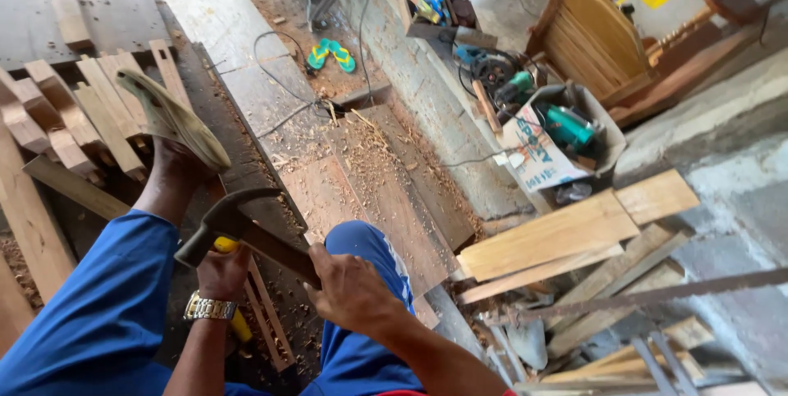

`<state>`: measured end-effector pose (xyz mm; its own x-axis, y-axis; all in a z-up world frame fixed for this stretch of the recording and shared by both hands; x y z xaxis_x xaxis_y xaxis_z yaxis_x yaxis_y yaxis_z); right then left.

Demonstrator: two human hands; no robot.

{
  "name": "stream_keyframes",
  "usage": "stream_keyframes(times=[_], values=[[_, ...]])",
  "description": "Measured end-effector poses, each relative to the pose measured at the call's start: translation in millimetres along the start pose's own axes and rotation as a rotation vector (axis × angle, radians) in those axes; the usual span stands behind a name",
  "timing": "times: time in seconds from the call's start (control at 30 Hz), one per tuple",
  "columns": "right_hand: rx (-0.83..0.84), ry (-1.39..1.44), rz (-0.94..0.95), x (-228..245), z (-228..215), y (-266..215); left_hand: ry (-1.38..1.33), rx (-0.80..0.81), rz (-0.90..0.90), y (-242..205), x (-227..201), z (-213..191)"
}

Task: The recorder uses a hammer and a chisel-like tool to carve mortise holes in wooden furniture components.

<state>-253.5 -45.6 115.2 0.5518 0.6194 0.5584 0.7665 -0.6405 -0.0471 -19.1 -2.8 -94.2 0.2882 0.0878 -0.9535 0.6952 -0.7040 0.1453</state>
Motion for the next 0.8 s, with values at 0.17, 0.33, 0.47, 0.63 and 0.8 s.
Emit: stream_keyframes(times=[0.17,0.33,0.47,0.63,0.8], values=[[-0.124,0.083,0.024,1.3,-12.9,-7.8,0.035,0.029,-0.025,1.6,-17.8,-8.6],[-0.475,0.403,-0.030,-16.7,-14.3,-22.0,-0.136,0.139,0.081,4.2,-114.8,-22.1],[-0.408,0.348,0.169,-41.7,-10.6,-27.0,-0.091,0.126,0.069,3.1,-115.6,-21.2],[-0.273,0.239,0.401,-116.7,43.1,-40.1,0.004,0.067,0.056,-11.9,-115.7,-18.5],[-0.140,0.231,0.583,-162.4,78.8,-51.6,-0.053,0.118,0.226,-58.9,-128.4,-21.6]])
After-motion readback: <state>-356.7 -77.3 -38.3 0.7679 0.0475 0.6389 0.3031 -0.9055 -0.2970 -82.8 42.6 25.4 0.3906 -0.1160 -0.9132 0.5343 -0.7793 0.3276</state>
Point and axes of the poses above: each hand's wrist, its own y-axis towards the middle knuckle, its own z-axis out of the palm, x = y × z, the point moved 2 cm from there along y, towards the middle knuckle, and after that the axes turned 4 degrees about -x, right-handed, at the moved point
